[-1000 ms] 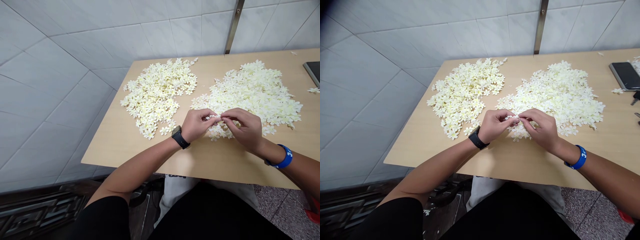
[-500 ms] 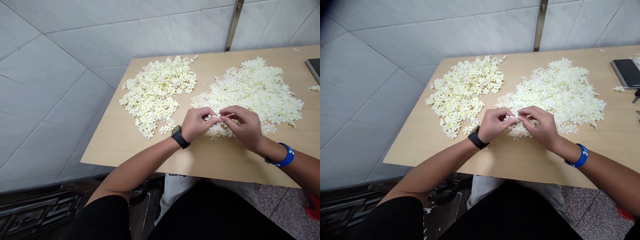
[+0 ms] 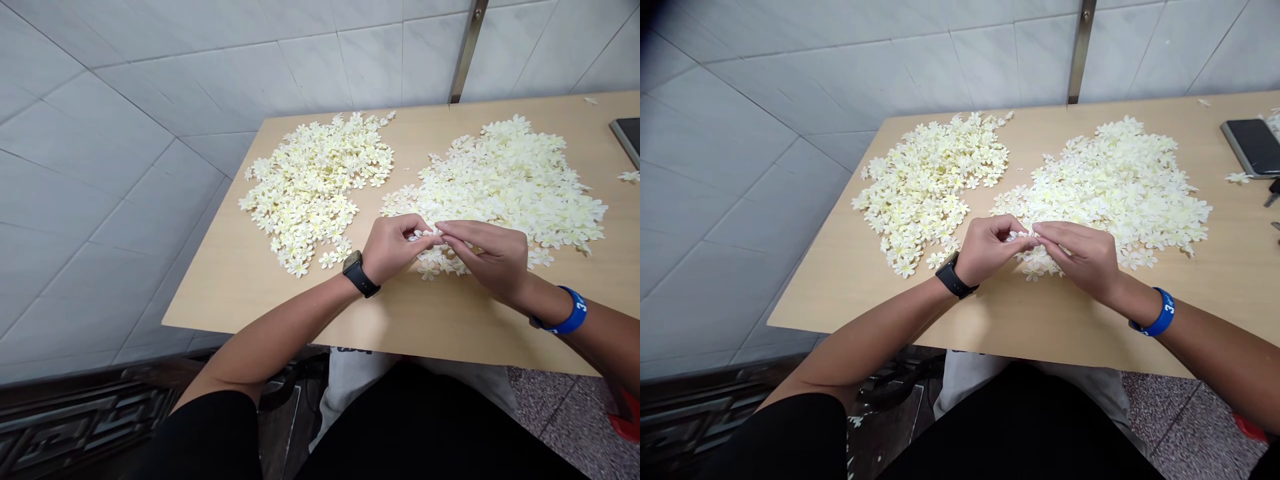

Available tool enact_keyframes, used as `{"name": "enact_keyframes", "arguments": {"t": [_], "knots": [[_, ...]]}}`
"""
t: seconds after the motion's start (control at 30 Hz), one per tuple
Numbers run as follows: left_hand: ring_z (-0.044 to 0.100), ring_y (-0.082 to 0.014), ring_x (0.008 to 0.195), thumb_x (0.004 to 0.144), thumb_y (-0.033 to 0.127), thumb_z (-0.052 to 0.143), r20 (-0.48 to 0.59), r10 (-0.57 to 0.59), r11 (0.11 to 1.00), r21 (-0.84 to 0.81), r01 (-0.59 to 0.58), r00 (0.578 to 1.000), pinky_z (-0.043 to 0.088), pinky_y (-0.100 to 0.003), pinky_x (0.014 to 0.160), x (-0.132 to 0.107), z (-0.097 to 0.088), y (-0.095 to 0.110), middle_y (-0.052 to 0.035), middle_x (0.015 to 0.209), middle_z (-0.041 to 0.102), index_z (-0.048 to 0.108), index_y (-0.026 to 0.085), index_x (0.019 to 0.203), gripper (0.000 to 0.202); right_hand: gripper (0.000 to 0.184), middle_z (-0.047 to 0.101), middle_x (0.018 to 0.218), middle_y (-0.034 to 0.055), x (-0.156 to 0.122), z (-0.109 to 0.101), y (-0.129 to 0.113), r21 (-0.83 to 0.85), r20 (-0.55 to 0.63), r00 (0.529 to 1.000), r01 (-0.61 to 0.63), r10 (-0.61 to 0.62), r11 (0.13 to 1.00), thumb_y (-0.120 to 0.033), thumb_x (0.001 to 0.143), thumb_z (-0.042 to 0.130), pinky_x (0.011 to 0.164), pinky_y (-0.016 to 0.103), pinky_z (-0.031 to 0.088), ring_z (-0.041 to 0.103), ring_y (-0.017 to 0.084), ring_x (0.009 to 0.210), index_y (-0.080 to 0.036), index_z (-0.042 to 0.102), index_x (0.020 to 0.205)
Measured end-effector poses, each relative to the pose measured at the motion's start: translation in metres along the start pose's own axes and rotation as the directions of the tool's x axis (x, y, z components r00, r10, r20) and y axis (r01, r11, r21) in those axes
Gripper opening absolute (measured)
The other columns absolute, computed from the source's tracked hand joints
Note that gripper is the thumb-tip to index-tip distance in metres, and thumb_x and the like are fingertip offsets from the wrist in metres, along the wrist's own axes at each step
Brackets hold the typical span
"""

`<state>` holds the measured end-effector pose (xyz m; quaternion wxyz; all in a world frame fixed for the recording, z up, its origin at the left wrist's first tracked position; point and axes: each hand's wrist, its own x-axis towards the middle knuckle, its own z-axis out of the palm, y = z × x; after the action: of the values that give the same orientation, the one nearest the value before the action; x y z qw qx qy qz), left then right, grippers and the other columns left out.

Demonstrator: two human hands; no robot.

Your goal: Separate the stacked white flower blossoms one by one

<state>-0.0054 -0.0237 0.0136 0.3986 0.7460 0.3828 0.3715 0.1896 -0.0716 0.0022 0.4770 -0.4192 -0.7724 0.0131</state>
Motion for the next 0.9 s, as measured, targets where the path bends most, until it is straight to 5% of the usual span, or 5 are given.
{"name": "enact_keyframes", "arguments": {"t": [0.9], "knots": [[0.056,-0.0108,0.060,0.086,0.049,0.074,-0.010,0.029,0.999,0.037,-0.029,1.000,0.040,-0.025,0.057,-0.0008,0.0002,-0.0023,-0.0024,0.069,0.072,0.072,0.017,0.075,0.034,0.028,0.082,0.101,-0.0027,0.0007,-0.0009,0.0004,-0.008,0.019,1.000,-0.001,0.001,1.000,-0.014,0.092,0.068,0.076,0.039,0.070,0.081,0.025,0.087,-0.035,0.076,0.109]]}}
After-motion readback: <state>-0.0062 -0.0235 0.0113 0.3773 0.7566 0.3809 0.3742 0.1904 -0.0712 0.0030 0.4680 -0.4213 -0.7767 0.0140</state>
